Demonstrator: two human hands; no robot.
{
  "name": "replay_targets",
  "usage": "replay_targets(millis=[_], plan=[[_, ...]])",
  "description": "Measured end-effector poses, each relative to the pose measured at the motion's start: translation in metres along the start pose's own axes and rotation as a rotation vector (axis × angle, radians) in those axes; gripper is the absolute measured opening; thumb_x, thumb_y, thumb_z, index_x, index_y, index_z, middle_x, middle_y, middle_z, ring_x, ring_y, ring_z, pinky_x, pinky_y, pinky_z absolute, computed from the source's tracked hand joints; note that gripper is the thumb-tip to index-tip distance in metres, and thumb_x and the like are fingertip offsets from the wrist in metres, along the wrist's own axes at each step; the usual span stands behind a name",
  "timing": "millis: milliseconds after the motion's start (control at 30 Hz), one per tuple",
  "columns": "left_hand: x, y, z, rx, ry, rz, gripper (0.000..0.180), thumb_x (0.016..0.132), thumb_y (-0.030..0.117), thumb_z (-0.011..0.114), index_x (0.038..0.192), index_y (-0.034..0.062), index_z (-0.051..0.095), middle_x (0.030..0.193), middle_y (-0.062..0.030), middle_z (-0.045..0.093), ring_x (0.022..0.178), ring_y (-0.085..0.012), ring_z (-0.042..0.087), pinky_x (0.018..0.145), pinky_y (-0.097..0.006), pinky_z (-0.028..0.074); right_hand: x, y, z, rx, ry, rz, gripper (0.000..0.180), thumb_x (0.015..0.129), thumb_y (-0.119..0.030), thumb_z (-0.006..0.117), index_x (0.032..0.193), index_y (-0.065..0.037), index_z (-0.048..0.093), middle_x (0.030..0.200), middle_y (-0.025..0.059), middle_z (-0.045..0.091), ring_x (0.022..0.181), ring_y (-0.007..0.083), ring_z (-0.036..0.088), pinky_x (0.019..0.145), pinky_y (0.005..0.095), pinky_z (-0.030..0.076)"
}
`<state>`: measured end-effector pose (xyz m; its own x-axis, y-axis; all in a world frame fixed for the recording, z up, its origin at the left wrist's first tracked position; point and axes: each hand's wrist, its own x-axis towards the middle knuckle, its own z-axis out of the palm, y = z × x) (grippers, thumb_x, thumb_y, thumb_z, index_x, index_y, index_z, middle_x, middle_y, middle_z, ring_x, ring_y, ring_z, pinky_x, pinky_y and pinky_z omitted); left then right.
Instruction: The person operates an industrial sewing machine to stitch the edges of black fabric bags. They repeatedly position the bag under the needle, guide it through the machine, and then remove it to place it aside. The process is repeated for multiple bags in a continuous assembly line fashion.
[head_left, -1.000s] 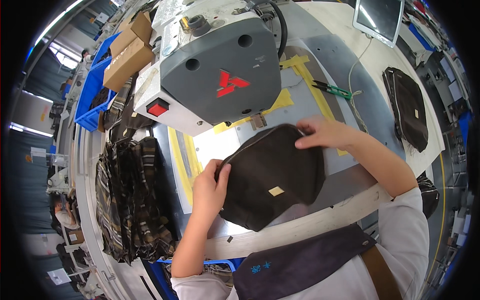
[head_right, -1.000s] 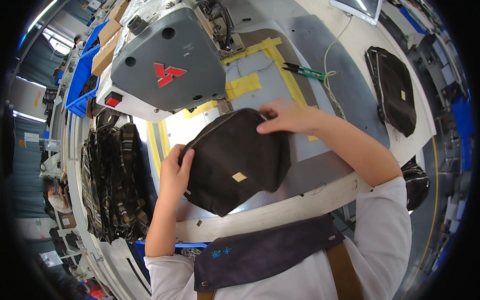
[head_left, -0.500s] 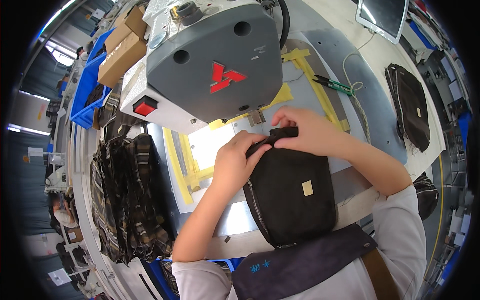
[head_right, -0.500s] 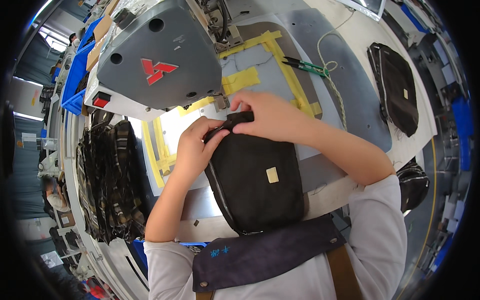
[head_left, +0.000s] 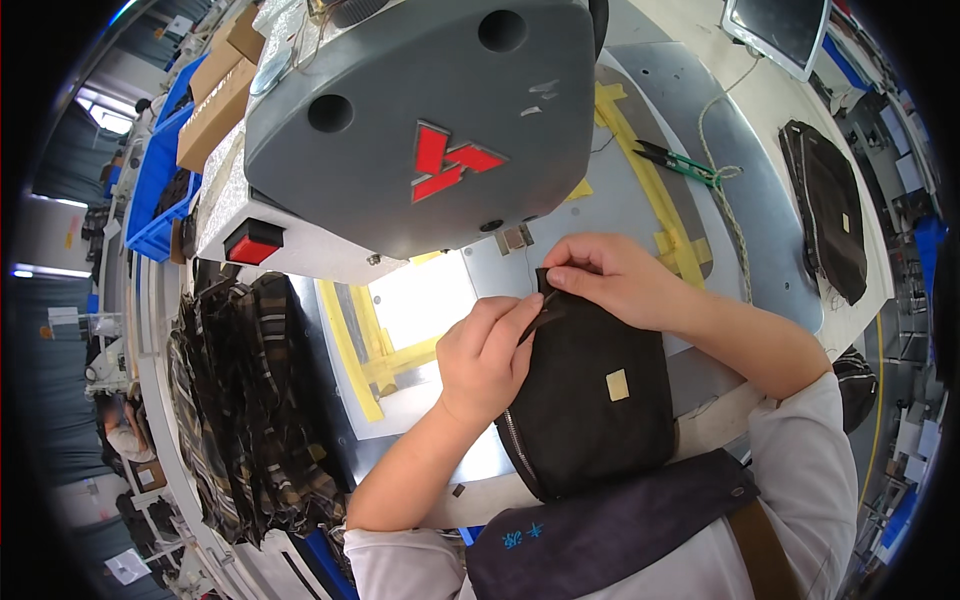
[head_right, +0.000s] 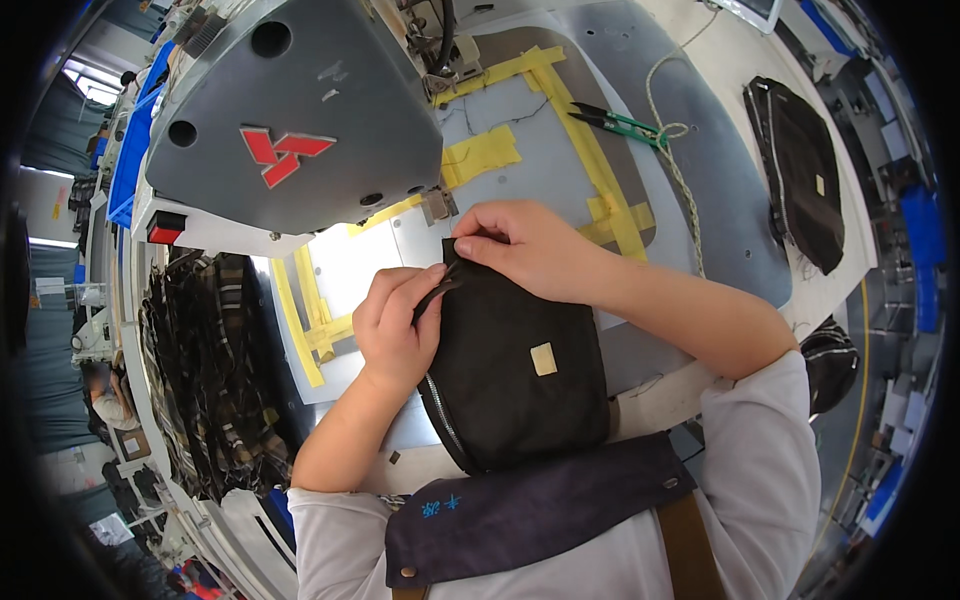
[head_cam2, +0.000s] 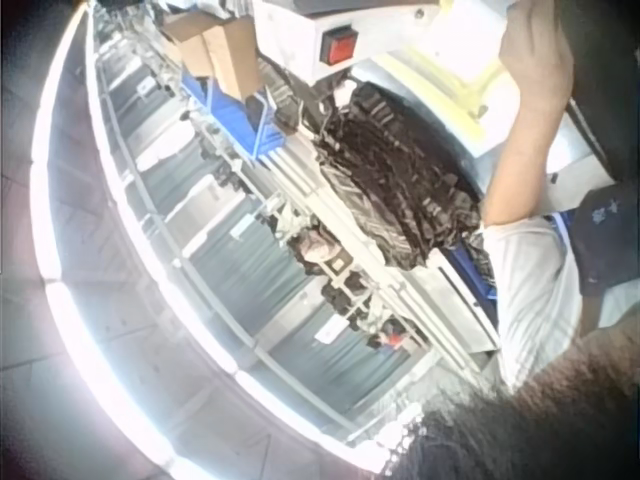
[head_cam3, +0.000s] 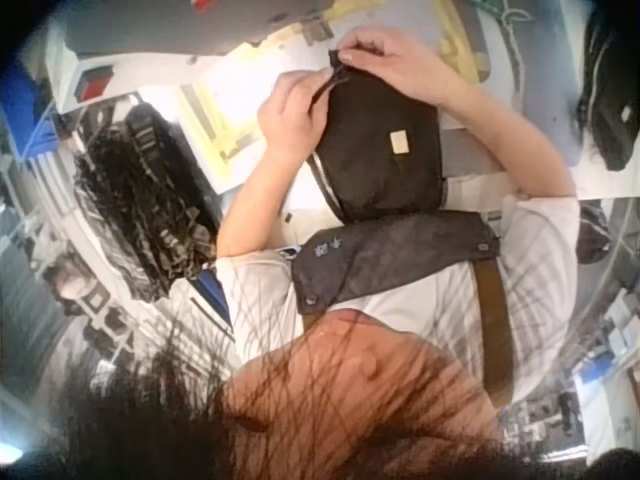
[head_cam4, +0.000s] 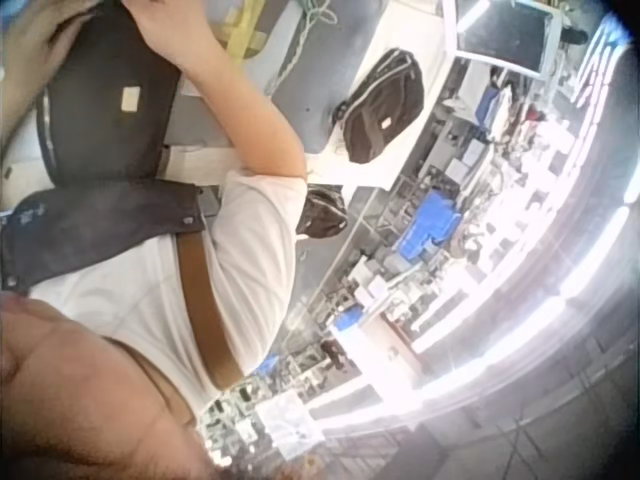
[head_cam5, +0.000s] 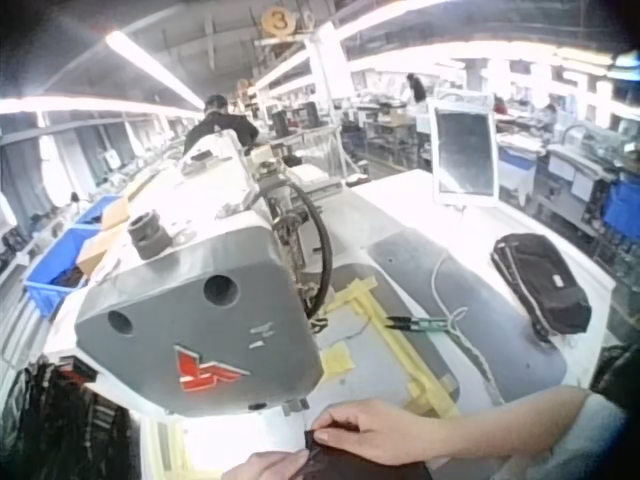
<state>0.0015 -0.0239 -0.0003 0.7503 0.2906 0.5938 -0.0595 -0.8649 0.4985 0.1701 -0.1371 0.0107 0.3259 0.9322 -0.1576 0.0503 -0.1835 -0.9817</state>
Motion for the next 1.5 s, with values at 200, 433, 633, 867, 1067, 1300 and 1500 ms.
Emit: replay_targets(millis=[200,433,633,867,1067,1300,1500], plan=[[0.008,-0.002,-0.008,-0.328,-0.078,-0.236,0.015,0.083,0.002,0.071,0.097,0.0012,0.065,0.086,-0.0068,0.06,0.076,-0.0147,0.06,0.069,-0.024,0.048,-0.001,-0.001,-0.001,-0.258,0.074,-0.292,0.016,0.093,-0.014,0.06,0.102,-0.001,0.063,0.09,0.0121,0.066,0.081,0.0252,0.063,0.073,0.0331,0.048],[0.013,-0.002,-0.008,-0.457,-0.122,-0.55,0.006,0.084,0.001,0.069,0.088,-0.0016,0.065,0.08,-0.0068,0.064,0.071,-0.0138,0.064,0.068,-0.026,0.051,0.004,0.001,0.001,-0.369,0.037,-0.369,0.012,0.092,-0.014,0.06,0.098,-0.003,0.063,0.089,0.0119,0.064,0.082,0.031,0.061,0.072,0.0379,0.048],[0.013,-0.004,-0.007,-0.473,-0.164,-0.664,0.005,0.082,0.0,0.069,0.086,-0.001,0.065,0.079,-0.0057,0.064,0.071,-0.0115,0.063,0.069,-0.025,0.052,0.002,0.002,0.004,-0.416,0.049,-0.416,0.011,0.088,-0.012,0.063,0.097,-0.005,0.064,0.088,0.0099,0.064,0.082,0.0295,0.062,0.071,0.038,0.048],[0.009,-0.008,-0.005,-0.615,-0.161,-0.68,0.006,0.085,-0.003,0.064,0.089,-0.0005,0.06,0.079,0.0,0.062,0.074,-0.0053,0.058,0.071,-0.021,0.049,0.003,0.002,0.006,-0.697,0.109,-0.805,0.011,0.08,-0.011,0.067,0.09,-0.008,0.063,0.091,0.0024,0.062,0.084,0.0234,0.061,0.072,0.0357,0.05],[0.007,-0.014,-0.001,-0.635,-0.088,-0.746,0.006,0.085,-0.003,0.064,0.088,0.0003,0.06,0.08,-0.0002,0.061,0.073,-0.0057,0.058,0.071,-0.021,0.049,-0.003,0.003,0.02,-1.037,0.269,-1.165,0.006,0.078,-0.009,0.063,0.083,-0.008,0.06,0.091,0.004,0.058,0.091,0.0226,0.058,0.087,0.0377,0.048],[0.005,-0.013,-0.001,-0.613,-0.057,-0.704,0.007,0.082,-0.003,0.066,0.086,-0.0005,0.061,0.078,-0.0016,0.062,0.072,-0.0067,0.058,0.069,-0.022,0.05,-0.003,-0.01,0.011,-0.988,0.104,-0.794,0.007,0.077,-0.01,0.064,0.085,-0.011,0.063,0.092,0.0017,0.059,0.1,0.021,0.055,0.103,0.0471,0.038],[0.006,-0.011,0.0,-0.643,-0.035,-0.741,0.007,0.081,-0.002,0.068,0.084,-0.0005,0.061,0.076,-0.002,0.062,0.072,-0.0068,0.058,0.068,-0.022,0.05,-0.012,-0.004,0.017,-0.98,0.162,-0.839,0.015,0.073,-0.008,0.069,0.087,-0.011,0.063,0.092,0.0014,0.059,0.101,0.0231,0.054,0.104,0.0518,0.036]])
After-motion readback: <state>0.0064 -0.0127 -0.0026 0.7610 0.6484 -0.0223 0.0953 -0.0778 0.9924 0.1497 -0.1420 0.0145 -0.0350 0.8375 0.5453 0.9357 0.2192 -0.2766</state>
